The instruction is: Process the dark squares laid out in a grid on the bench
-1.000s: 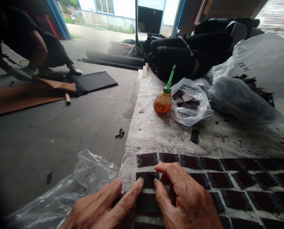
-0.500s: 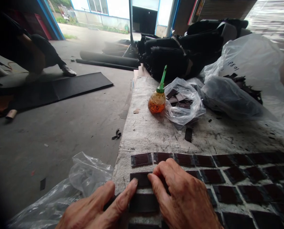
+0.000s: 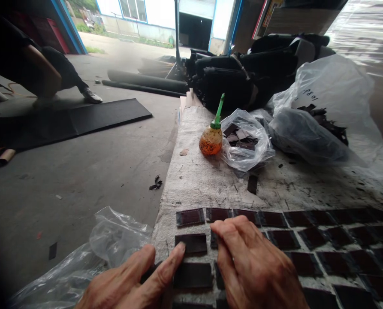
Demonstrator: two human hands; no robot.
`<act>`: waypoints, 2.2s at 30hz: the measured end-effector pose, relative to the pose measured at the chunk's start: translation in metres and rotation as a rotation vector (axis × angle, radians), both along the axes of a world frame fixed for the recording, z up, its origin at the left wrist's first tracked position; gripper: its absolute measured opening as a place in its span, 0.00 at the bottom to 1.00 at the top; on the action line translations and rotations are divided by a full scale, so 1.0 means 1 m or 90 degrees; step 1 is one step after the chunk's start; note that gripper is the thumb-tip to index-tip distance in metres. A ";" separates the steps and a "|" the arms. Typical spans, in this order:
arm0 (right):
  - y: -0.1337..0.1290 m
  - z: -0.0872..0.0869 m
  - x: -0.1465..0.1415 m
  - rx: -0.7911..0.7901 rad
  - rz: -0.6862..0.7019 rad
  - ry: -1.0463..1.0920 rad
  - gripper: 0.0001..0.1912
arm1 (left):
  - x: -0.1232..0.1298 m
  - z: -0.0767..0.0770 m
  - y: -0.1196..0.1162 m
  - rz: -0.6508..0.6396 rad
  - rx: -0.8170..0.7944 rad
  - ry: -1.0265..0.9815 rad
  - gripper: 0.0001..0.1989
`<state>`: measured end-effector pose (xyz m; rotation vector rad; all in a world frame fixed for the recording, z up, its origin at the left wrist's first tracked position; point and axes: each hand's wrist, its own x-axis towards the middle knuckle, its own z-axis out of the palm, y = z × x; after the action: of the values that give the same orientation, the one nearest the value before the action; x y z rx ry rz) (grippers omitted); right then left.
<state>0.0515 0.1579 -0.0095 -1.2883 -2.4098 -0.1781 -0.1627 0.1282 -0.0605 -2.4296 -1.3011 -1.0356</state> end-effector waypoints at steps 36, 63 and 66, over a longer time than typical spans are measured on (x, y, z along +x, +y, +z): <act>0.020 0.020 -0.028 -0.468 -0.116 0.290 0.12 | -0.022 0.029 0.008 -0.098 -0.411 -0.384 0.19; 0.038 0.000 -0.028 -0.432 -0.194 0.100 0.12 | -0.008 0.026 0.030 -0.090 -0.131 0.090 0.19; 0.039 0.006 -0.028 -0.469 -0.156 0.129 0.13 | -0.009 0.027 0.029 -0.095 -0.125 0.076 0.19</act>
<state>0.0237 0.1970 -0.0030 -1.7923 -2.1983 0.8069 -0.1717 0.1571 -0.0340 -2.7238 -1.2521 -0.8154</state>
